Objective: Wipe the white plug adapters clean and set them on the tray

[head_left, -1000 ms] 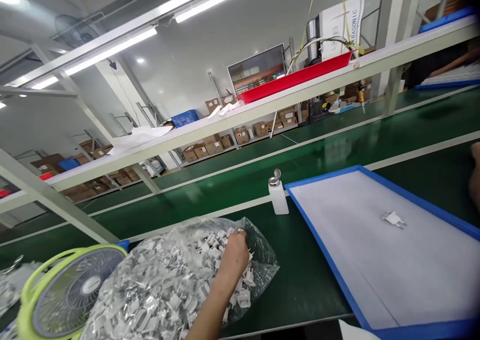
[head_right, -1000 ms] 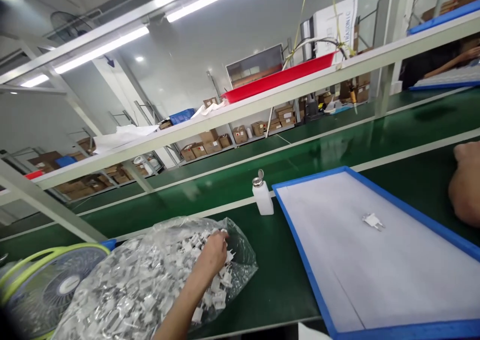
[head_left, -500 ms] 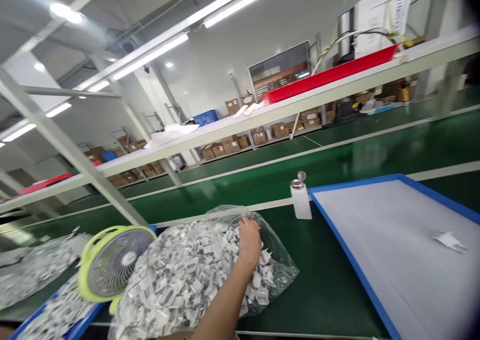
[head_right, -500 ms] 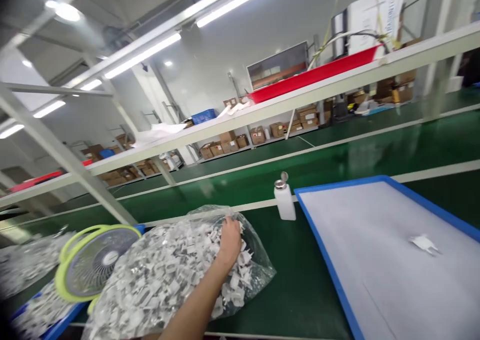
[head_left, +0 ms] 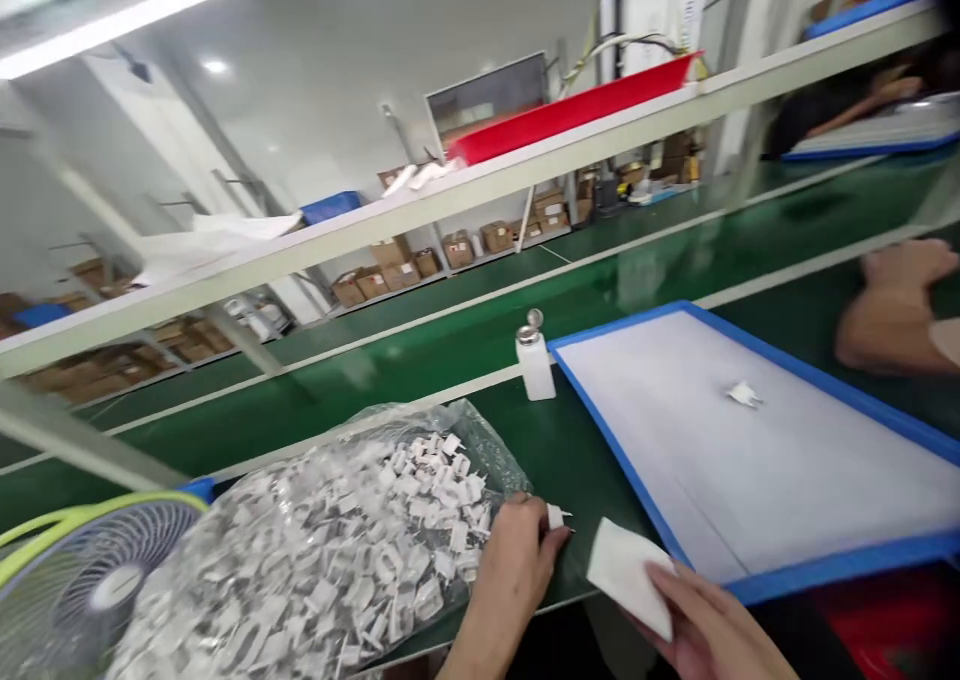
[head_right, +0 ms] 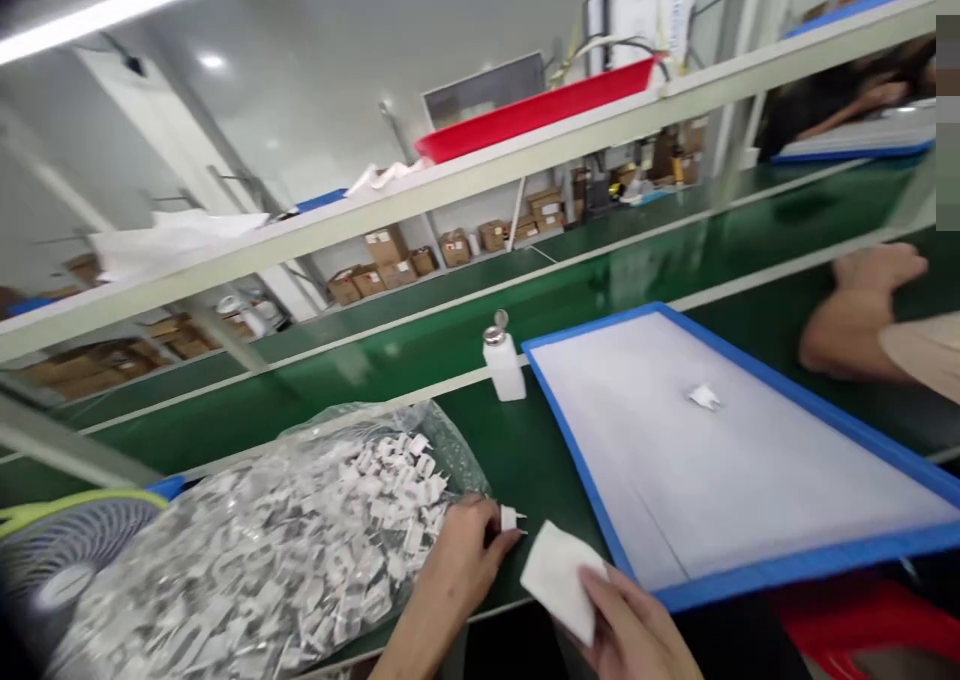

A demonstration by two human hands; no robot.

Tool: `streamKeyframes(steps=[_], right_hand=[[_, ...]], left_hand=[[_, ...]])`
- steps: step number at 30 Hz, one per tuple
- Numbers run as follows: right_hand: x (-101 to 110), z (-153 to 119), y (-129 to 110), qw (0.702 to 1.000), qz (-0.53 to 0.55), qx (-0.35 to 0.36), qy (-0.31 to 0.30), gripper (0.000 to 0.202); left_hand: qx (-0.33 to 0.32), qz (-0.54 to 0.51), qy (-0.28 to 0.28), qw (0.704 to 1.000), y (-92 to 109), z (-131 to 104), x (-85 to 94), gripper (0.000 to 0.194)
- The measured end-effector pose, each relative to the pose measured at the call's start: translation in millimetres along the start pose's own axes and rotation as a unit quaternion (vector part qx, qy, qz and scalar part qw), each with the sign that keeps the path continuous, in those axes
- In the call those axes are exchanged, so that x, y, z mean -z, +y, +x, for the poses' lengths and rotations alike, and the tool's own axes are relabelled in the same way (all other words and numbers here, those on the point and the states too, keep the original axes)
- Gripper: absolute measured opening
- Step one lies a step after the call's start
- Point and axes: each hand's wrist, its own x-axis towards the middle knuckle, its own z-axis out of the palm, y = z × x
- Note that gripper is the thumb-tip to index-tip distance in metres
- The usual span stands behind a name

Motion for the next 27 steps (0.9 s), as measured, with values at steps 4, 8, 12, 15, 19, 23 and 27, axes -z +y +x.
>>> streamKeyframes(steps=[4, 8, 12, 15, 19, 23, 27], right_hand=[[-28.8, -5.8, -10.5, 0.992, -0.018, 0.125, 0.014, 0.052], [-50.6, 5.9, -11.0, 0.918, -0.22, 0.321, 0.072, 0.043], [-59.3, 27.3, 8.0, 0.855, -0.307, 0.418, -0.018, 0.035], [-59.9, 35.7, 22.3, 0.793, -0.381, 0.466, -0.09, 0.042], [-50.2, 33.6, 26.2, 0.722, -0.455, 0.502, -0.14, 0.05], [-34.1, 30.5, 21.9, 0.652, -0.497, 0.548, -0.168, 0.053], [-28.5, 34.4, 19.5, 0.608, -0.515, 0.579, -0.172, 0.058]], left_hand=[[-0.005, 0.0, -0.02, 1.0, -7.7, 5.2, 0.8, 0.012], [-0.009, -0.058, 0.006, 0.998, -15.5, 4.2, 6.4, 0.041], [-0.091, -0.101, -0.004, 0.991, -19.8, 6.8, -2.5, 0.037], [-0.09, -0.103, 0.013, 0.99, -22.2, 8.3, -13.1, 0.034], [-0.08, -0.102, 0.029, 0.991, -28.0, 8.8, -22.9, 0.035], [-0.089, -0.099, 0.028, 0.991, -35.8, 10.9, -26.1, 0.047], [-0.119, -0.056, 0.005, 0.991, -44.0, 13.6, -26.6, 0.054]])
